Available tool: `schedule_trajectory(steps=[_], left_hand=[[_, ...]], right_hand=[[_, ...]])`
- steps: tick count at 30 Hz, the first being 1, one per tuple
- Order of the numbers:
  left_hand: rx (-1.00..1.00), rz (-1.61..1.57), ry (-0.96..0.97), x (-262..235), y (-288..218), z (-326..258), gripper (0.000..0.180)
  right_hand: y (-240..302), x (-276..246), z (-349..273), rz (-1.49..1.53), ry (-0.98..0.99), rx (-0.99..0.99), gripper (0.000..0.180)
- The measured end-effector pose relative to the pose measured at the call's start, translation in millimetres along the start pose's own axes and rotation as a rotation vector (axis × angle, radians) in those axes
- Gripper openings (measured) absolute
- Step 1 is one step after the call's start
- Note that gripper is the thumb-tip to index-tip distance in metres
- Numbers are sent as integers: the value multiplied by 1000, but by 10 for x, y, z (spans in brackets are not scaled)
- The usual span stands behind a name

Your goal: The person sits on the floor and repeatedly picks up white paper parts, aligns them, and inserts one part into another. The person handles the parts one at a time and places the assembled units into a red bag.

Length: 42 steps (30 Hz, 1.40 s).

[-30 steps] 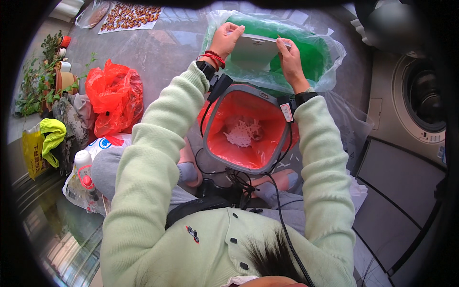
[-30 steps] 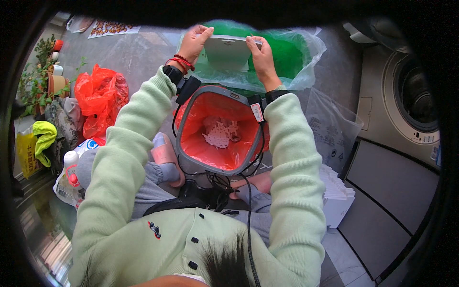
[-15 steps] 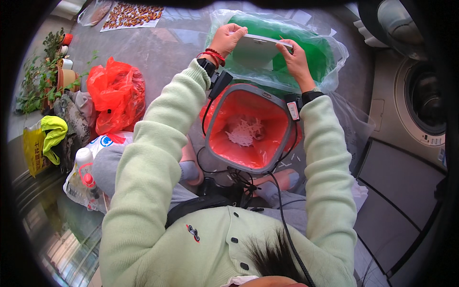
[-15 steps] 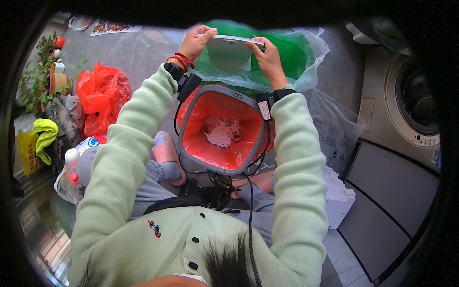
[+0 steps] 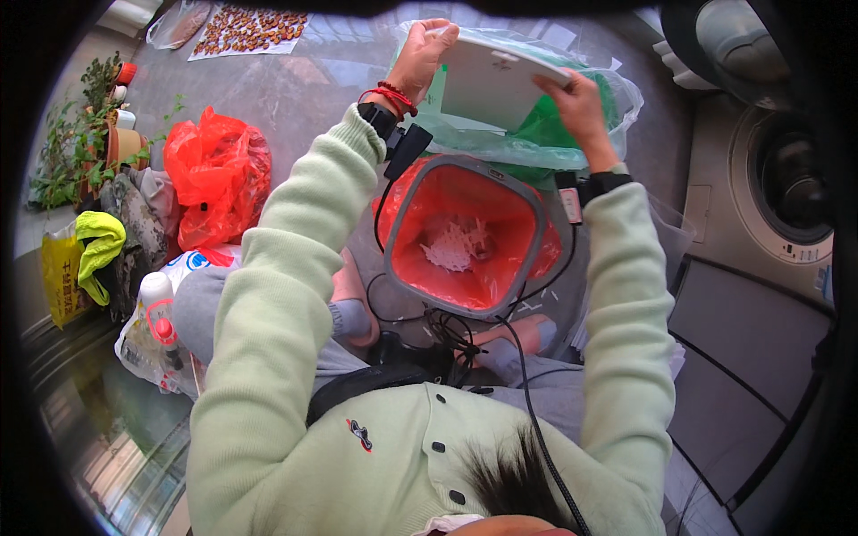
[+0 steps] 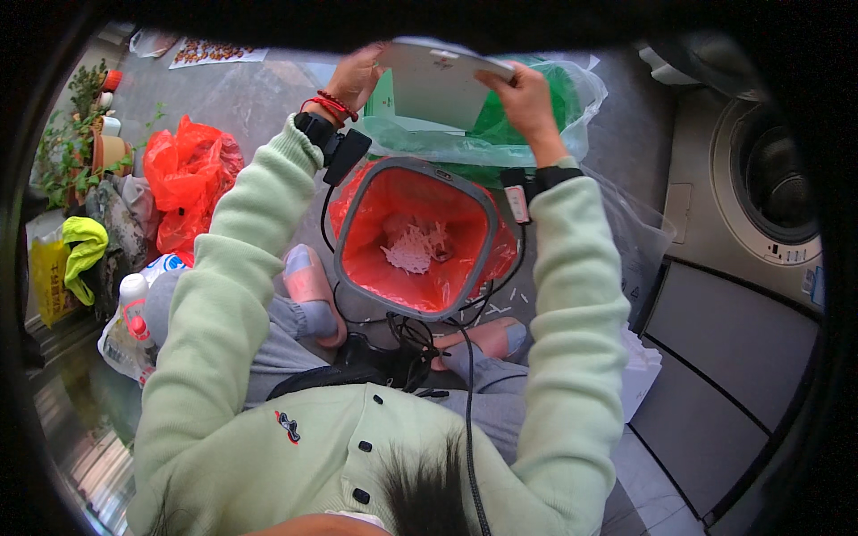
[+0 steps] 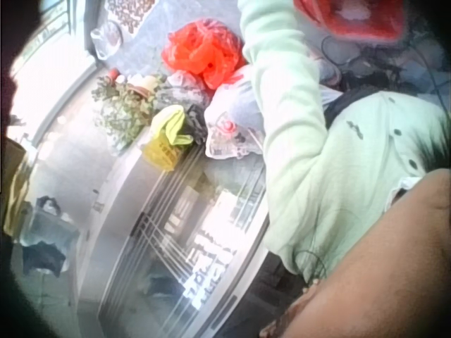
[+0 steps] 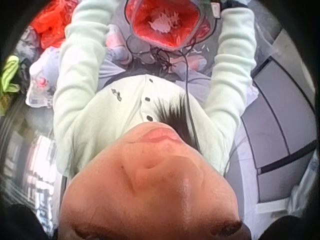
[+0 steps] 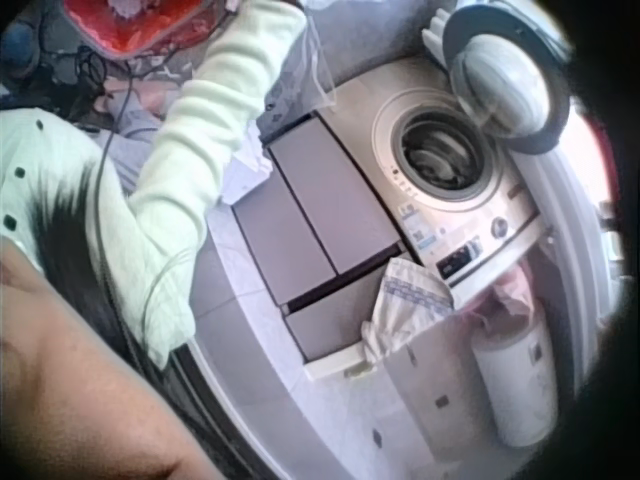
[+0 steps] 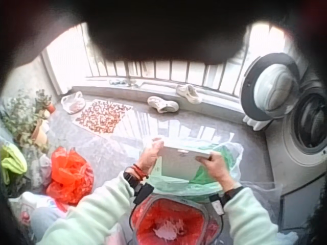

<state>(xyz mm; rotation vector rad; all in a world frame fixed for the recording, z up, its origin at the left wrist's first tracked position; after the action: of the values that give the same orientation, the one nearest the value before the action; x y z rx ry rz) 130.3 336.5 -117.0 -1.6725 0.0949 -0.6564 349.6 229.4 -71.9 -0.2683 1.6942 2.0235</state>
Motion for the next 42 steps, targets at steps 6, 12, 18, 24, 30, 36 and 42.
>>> schedule_trajectory(steps=[6,12,18,24,30,36,42], left_hand=[[125,292,377,549,-594,-540,53],[352,295,270,1062,-989,-1453,46],[445,315,250,1259,-1333,-2030,41],[524,179,298,1470,-1527,-2435,35],[456,124,308,1778,-1675,-2668,29],[247,107,602,2221,-1542,-2722,35],[47,296,550,1787,-1255,-2629,29]], right_hand=[[789,-754,-155,175,49,27,30],[1603,-1055,-626,135,35,89,31],[2211,-1157,-1107,100,-27,63,37],[2492,-1184,-1545,200,-71,63,34],[2666,-1063,-2272,277,-72,102,24],[2151,-1792,-3279,316,-463,148,17],[842,-2524,-5096,278,-1184,666,21]])
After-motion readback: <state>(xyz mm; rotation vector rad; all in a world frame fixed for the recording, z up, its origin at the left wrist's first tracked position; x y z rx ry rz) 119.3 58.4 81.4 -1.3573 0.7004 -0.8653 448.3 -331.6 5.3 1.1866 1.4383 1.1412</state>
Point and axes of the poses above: each hand's wrist, its own z-axis towards the middle knuckle, its own x-axis out of the palm, y = z × x, the point moved 5 cm from there along z, towards the middle knuckle, and after that the axes turned 2 degrees about x, right-handed, at the moved point
